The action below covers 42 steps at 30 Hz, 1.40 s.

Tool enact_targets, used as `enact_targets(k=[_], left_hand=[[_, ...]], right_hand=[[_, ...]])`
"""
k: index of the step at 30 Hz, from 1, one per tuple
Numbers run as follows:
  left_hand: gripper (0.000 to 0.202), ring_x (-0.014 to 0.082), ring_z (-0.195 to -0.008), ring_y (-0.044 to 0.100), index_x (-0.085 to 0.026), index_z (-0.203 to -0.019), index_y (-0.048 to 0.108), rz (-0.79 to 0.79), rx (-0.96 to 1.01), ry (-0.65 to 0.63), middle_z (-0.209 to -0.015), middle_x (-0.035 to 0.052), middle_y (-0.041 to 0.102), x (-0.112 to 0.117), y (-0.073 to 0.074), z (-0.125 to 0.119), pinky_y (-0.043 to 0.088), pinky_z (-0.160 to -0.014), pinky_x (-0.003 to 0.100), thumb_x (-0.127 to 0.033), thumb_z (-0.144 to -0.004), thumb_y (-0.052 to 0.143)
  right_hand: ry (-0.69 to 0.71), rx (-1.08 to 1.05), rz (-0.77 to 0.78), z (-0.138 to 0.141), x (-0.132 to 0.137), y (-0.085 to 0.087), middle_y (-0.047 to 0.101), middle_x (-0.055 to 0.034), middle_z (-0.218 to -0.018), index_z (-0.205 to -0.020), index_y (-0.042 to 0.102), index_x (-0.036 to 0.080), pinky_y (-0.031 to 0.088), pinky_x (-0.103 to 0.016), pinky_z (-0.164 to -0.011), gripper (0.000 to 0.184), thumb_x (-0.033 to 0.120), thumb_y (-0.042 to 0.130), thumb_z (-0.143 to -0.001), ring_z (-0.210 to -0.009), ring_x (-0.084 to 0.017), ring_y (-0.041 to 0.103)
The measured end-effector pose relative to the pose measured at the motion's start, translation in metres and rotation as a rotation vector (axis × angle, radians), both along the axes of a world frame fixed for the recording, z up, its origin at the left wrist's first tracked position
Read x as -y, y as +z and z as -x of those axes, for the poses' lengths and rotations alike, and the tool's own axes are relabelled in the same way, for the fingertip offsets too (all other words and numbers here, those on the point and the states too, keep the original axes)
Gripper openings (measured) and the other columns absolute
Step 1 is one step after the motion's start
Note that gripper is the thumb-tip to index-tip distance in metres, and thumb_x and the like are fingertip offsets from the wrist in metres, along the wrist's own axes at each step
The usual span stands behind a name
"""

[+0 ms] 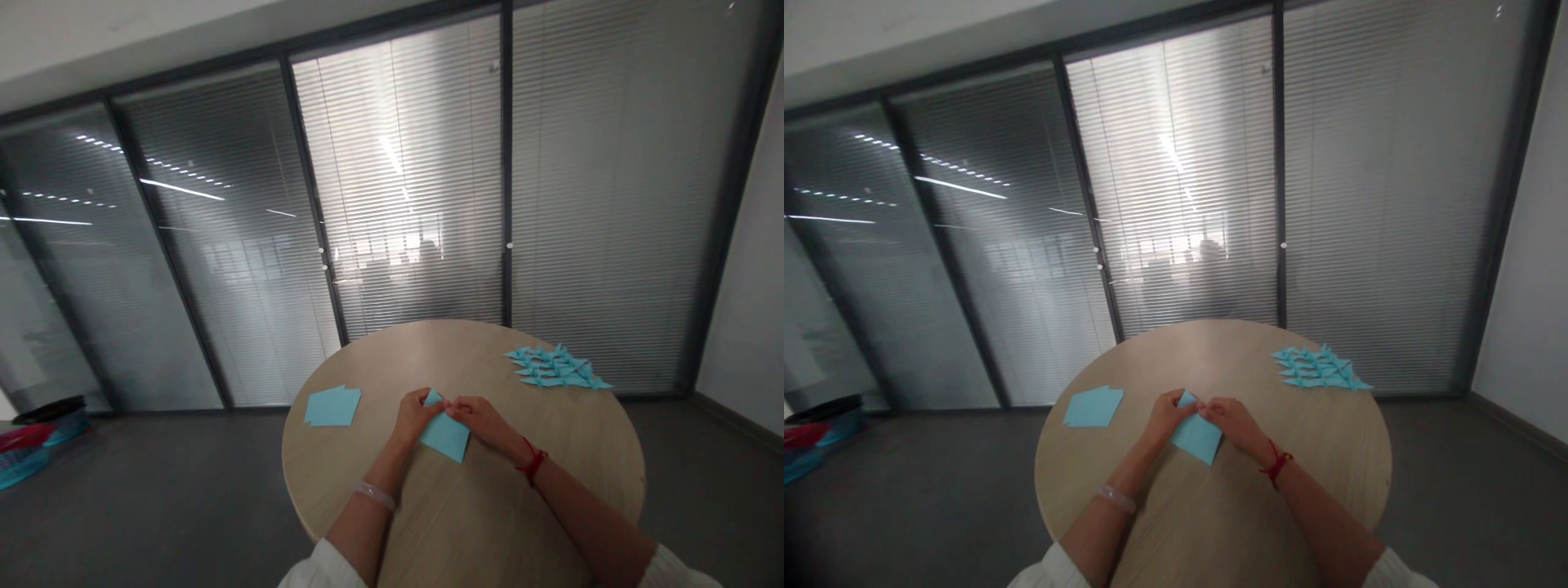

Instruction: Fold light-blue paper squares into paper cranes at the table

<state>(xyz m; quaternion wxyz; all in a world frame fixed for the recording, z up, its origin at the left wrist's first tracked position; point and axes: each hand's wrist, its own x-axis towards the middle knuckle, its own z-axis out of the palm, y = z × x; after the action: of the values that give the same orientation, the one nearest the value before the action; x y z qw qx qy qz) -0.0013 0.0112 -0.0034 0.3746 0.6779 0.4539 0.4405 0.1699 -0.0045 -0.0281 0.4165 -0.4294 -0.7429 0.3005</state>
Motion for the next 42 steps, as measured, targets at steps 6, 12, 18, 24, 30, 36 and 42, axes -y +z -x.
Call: enact_targets(k=[6, 12, 18, 24, 30, 36, 42], left_hand=[[0.037, 0.0112, -0.053, 0.045, -0.012, -0.064, 0.062, -0.045, -0.041, -0.049, -0.057, -0.0001, 0.053, 0.0013, -0.0010, -0.0002, 0.032, -0.049, 0.021, -0.049, -0.064, 0.064], [0.040, 0.0104, -0.052, 0.042, -0.013, -0.066, 0.061, -0.064, -0.037, -0.059, -0.055, -0.0016, 0.049, 0.0000, -0.0031, -0.0007, 0.029, -0.049, 0.021, -0.053, -0.064, 0.063], [0.044, 0.0082, -0.049, 0.034, -0.014, -0.056, 0.053, -0.107, 0.029, 0.036, -0.050, -0.0046, 0.038, -0.0018, 0.0013, 0.0017, 0.025, -0.047, 0.020, -0.057, -0.066, 0.060], [0.048, 0.0085, -0.048, 0.036, -0.013, -0.058, 0.056, -0.029, 0.117, 0.054, -0.050, -0.0033, 0.040, -0.0034, 0.0039, 0.0038, 0.027, -0.046, 0.021, -0.060, -0.065, 0.059], [0.050, 0.0088, -0.048, 0.037, -0.012, -0.061, 0.059, -0.025, 0.154, 0.075, -0.050, -0.0026, 0.042, -0.0044, 0.0030, 0.0036, 0.028, -0.046, 0.021, -0.062, -0.063, 0.060], [0.052, 0.0087, -0.049, 0.038, -0.011, -0.064, 0.062, -0.003, 0.236, 0.150, -0.051, -0.0027, 0.043, -0.0069, 0.0037, 0.0075, 0.029, -0.047, 0.021, -0.063, -0.060, 0.062], [0.050, 0.0064, -0.047, 0.033, -0.013, -0.054, 0.052, -0.013, 0.298, 0.123, -0.049, -0.0051, 0.035, -0.0036, 0.0059, 0.0047, 0.028, -0.045, 0.019, -0.061, -0.060, 0.064]], right_hand=[[-0.021, 0.029, -0.021, -0.0021, -0.0030, -0.0020, 0.047, 0.0019, -0.052, -0.057, 0.057, 0.015, 0.028, -0.022, -0.050, 0.044, 0.052, 0.050, -0.078, -0.051, -0.011, 0.039], [0.003, -0.015, -0.043, -0.0028, -0.0015, 0.0026, 0.044, 0.0027, -0.050, -0.052, 0.054, 0.015, 0.026, -0.022, -0.049, 0.042, 0.049, 0.052, -0.077, -0.049, -0.010, 0.037], [0.024, -0.119, -0.020, -0.0007, -0.0017, 0.0020, 0.054, 0.0006, -0.058, -0.062, 0.060, 0.015, 0.033, -0.022, -0.053, 0.040, 0.051, 0.052, -0.078, -0.055, -0.012, 0.045], [-0.026, -0.070, -0.042, -0.0063, -0.0018, 0.0030, 0.055, -0.0005, -0.058, -0.063, 0.061, 0.015, 0.035, -0.023, -0.055, 0.038, 0.048, 0.053, -0.078, -0.057, -0.014, 0.048], [0.011, -0.192, 0.054, -0.0041, -0.0019, 0.0036, 0.057, -0.0012, -0.059, -0.064, 0.061, 0.015, 0.040, -0.024, -0.057, 0.041, 0.054, 0.055, -0.073, -0.059, -0.015, 0.052], [0.003, -0.334, 0.139, -0.0036, -0.0039, 0.0022, 0.061, -0.0035, -0.067, -0.066, 0.062, 0.014, 0.046, -0.028, -0.066, 0.038, 0.052, 0.058, -0.070, -0.067, -0.017, 0.057], [-0.101, -0.306, 0.081, -0.0090, -0.0080, -0.0010, 0.060, -0.0041, -0.067, -0.068, 0.063, 0.013, 0.045, -0.027, -0.062, 0.034, 0.046, 0.055, -0.073, -0.065, -0.017, 0.055]])
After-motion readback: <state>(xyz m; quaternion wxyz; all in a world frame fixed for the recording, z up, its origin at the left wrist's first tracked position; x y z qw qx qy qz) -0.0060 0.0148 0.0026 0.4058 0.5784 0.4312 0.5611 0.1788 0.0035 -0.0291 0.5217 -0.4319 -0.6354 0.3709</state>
